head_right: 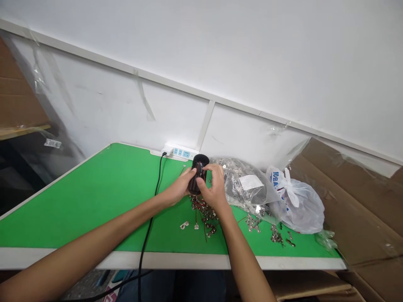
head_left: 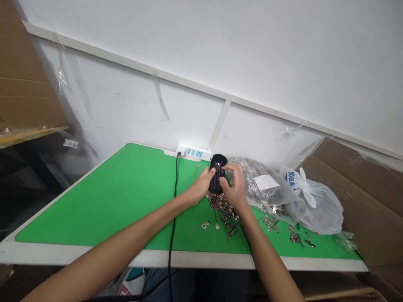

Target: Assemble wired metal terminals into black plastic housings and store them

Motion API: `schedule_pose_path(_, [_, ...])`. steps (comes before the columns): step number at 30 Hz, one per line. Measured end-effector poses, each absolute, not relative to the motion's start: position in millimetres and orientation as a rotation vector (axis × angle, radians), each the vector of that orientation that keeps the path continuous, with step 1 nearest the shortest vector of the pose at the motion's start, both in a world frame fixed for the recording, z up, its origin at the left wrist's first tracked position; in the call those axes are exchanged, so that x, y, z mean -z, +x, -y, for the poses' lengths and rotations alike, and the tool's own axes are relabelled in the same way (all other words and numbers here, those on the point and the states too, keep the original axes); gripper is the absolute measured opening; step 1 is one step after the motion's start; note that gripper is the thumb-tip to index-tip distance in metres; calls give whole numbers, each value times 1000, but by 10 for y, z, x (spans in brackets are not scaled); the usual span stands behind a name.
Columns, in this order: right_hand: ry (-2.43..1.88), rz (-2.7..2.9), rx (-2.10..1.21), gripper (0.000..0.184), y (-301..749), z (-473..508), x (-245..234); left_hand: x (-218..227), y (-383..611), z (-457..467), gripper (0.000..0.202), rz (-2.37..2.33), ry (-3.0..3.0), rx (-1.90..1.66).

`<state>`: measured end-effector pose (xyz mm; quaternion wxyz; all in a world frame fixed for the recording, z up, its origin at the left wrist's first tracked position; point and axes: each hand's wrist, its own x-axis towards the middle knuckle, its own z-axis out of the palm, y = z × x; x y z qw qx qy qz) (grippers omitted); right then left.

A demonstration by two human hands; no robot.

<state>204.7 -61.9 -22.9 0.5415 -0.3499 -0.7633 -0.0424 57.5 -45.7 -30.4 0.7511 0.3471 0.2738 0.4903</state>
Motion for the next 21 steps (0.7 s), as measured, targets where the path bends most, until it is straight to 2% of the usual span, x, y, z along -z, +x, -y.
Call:
schedule_pose_path(3, [-870, 1945, 96, 15, 2067, 600, 199, 340, 586, 430, 15, -680, 838, -1157])
schedule_pose_path(5, [-864, 2000, 72, 9, 2072, 587, 201, 324, 591, 439, 13, -695, 810, -1126])
schedule_pose_path(13, [-919, 2028, 113, 9, 2077, 589, 214, 273, 613, 497, 9, -651, 736, -1080])
schedule_pose_path(21, [-961, 1951, 165, 11, 1954, 620, 278, 398, 700, 476, 17, -618, 810, -1259])
